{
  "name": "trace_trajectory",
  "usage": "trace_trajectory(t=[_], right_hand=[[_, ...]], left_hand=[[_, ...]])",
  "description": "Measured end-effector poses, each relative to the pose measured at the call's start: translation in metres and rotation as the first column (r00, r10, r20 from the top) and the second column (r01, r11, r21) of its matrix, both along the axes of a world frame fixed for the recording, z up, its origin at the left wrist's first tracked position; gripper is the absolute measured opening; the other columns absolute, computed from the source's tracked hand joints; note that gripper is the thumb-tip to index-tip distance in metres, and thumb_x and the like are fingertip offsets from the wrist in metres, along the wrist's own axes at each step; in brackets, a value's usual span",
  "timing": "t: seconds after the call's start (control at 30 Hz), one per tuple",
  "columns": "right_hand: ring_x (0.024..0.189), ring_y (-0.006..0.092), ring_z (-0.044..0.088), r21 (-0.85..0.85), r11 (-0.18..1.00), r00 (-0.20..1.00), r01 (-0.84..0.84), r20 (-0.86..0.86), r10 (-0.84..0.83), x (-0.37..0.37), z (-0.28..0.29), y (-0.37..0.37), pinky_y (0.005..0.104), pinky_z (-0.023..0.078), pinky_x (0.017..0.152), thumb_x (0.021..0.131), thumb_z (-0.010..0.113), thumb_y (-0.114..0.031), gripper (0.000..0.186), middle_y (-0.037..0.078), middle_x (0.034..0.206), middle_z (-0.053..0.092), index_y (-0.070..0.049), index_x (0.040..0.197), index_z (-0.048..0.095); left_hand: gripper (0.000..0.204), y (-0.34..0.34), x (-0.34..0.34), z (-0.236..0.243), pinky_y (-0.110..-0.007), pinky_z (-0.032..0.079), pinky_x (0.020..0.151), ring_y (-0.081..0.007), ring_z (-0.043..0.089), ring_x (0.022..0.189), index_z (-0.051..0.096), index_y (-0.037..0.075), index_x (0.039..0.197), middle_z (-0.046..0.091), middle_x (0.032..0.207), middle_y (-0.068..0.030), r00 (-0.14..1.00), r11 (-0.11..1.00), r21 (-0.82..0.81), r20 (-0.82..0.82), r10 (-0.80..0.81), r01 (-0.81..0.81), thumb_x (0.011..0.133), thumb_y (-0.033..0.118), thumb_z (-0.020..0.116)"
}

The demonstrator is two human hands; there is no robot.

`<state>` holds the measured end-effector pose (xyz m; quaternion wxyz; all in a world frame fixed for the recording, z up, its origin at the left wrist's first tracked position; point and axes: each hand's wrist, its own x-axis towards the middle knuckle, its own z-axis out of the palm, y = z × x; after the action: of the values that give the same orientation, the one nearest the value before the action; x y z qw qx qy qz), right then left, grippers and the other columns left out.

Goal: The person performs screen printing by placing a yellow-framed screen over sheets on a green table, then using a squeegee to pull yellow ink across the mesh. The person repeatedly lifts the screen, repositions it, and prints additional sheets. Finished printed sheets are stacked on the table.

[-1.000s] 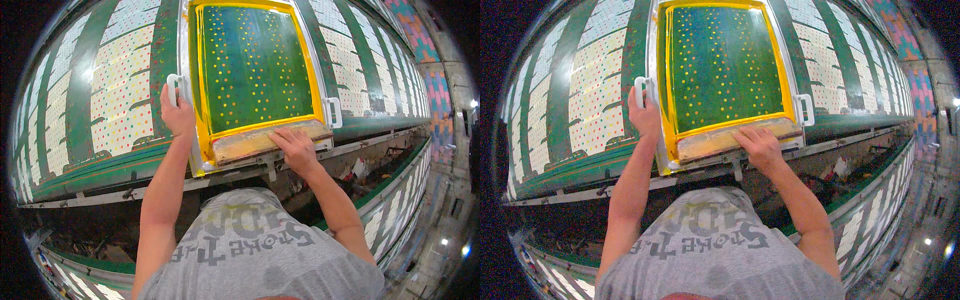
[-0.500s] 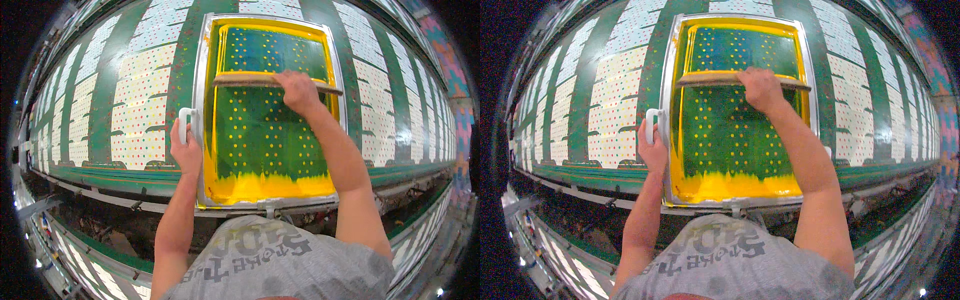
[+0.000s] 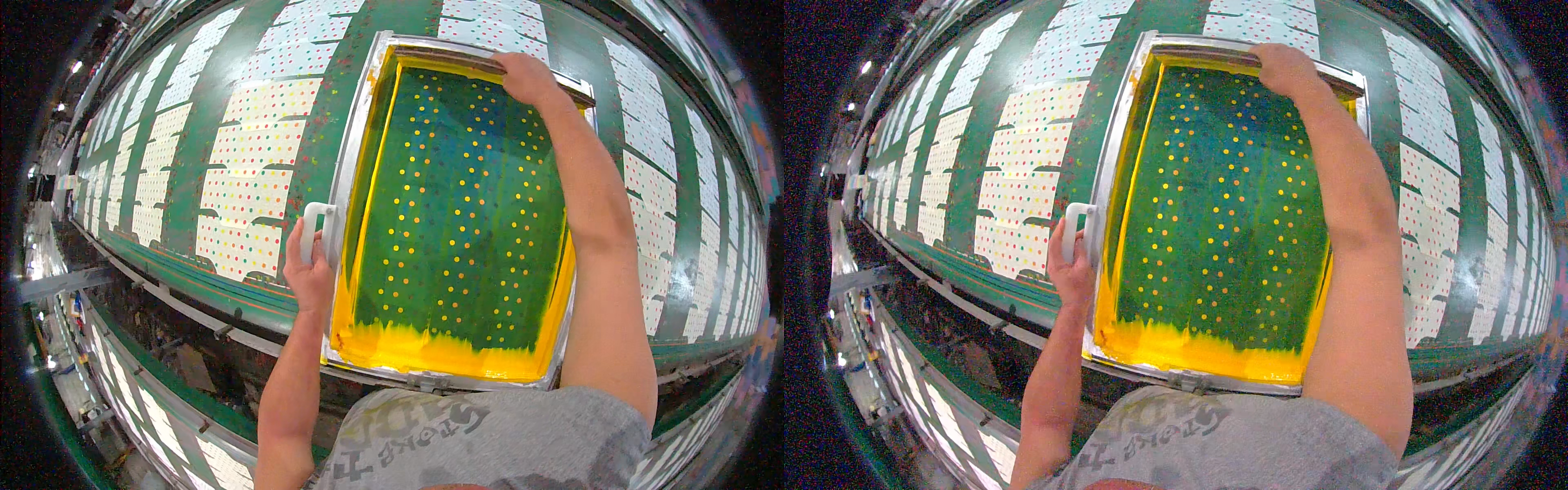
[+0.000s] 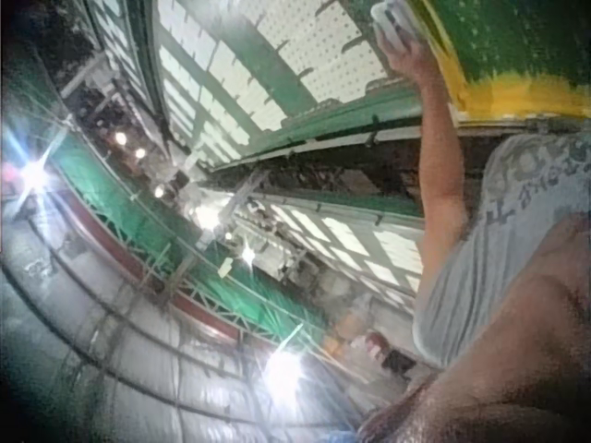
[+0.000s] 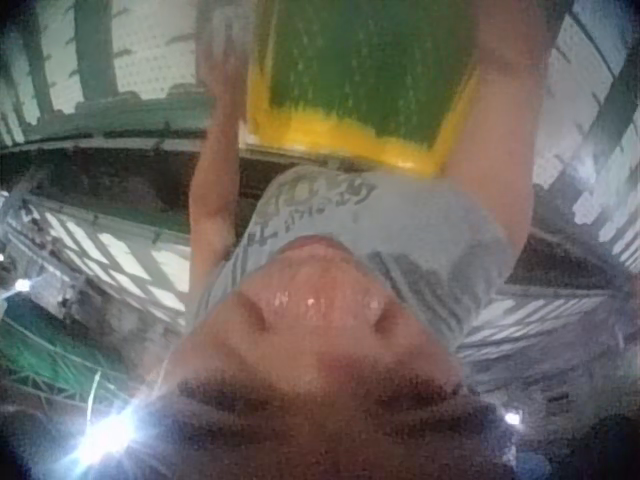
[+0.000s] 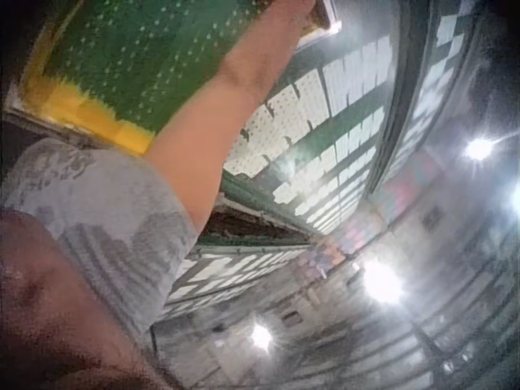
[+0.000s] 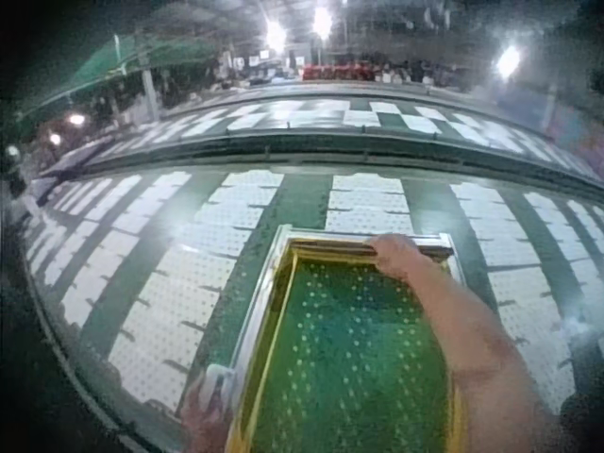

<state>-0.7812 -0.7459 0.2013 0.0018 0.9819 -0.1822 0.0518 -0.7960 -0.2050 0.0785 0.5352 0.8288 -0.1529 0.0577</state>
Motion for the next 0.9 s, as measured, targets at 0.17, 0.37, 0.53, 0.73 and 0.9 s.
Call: trace_trajectory(t=[0.17, 0.37, 0.53, 0.73, 0.9], right_hand=[[0.133, 0.0368, 0.069, -0.063, 0.998, 0.996, -0.008, 0.093, 0.013, 0.007, -0.018, -0.030, 0.0523, 0.055, 0.114, 0.096, 0.060, -0.012, 0.054, 0.015, 0.144, 0.073, -0.021, 0.148, 0.071], [0.130, 0.0393, 0.070, 0.048, 0.990, 0.991, -0.130, -0.023, 0.131, 0.004, -0.001, -0.043, 0.0525, 0.055, 0.113, 0.093, 0.060, -0.013, 0.050, 0.019, 0.139, 0.074, -0.018, 0.142, 0.073], [0.127, 0.0429, 0.068, 0.136, 0.974, 0.980, -0.182, -0.053, 0.191, -0.027, 0.008, -0.005, 0.0516, 0.054, 0.111, 0.092, 0.065, -0.012, 0.050, 0.021, 0.133, 0.075, -0.013, 0.141, 0.072], [0.122, 0.0413, 0.072, 0.099, 0.974, 0.974, -0.204, -0.085, 0.212, -0.093, -0.001, 0.070, 0.0579, 0.059, 0.103, 0.091, 0.062, -0.015, 0.045, 0.019, 0.131, 0.076, -0.019, 0.134, 0.075], [0.117, 0.0414, 0.073, 0.180, 0.970, 0.978, -0.165, -0.099, 0.185, -0.163, -0.013, 0.153, 0.0557, 0.060, 0.100, 0.091, 0.062, -0.013, 0.043, 0.015, 0.125, 0.078, -0.019, 0.132, 0.075]], left_hand=[[0.051, 0.000, 0.001, -0.003, -0.039, 0.060, 0.101, -0.0232, 0.076, 0.116, 0.061, 0.006, 0.154, 0.074, 0.132, -0.0142, 0.999, 1.000, 0.012, 0.040, 0.007, -0.008, 0.105, -0.005, 0.068], [0.049, 0.000, 0.001, -0.004, -0.037, 0.058, 0.103, -0.0225, 0.075, 0.117, 0.061, 0.004, 0.153, 0.071, 0.137, -0.0134, 0.999, 0.999, -0.005, -0.038, 0.032, -0.032, 0.105, -0.004, 0.069], [0.047, -0.002, -0.002, 0.006, -0.038, 0.057, 0.105, -0.0244, 0.073, 0.120, 0.061, 0.004, 0.152, 0.071, 0.138, -0.0146, 1.000, 0.998, 0.062, 0.028, 0.010, -0.011, 0.106, 0.000, 0.069], [0.044, -0.003, -0.003, 0.008, -0.041, 0.056, 0.108, -0.0289, 0.071, 0.125, 0.063, 0.003, 0.150, 0.071, 0.138, -0.0174, 0.995, 0.994, 0.102, 0.092, 0.024, -0.034, 0.107, 0.005, 0.071], [0.046, 0.002, 0.003, 0.002, -0.041, 0.060, 0.102, -0.0297, 0.075, 0.120, 0.061, 0.002, 0.151, 0.070, 0.139, -0.0179, 0.983, 0.993, 0.119, 0.180, -0.038, 0.017, 0.106, -0.001, 0.067]])
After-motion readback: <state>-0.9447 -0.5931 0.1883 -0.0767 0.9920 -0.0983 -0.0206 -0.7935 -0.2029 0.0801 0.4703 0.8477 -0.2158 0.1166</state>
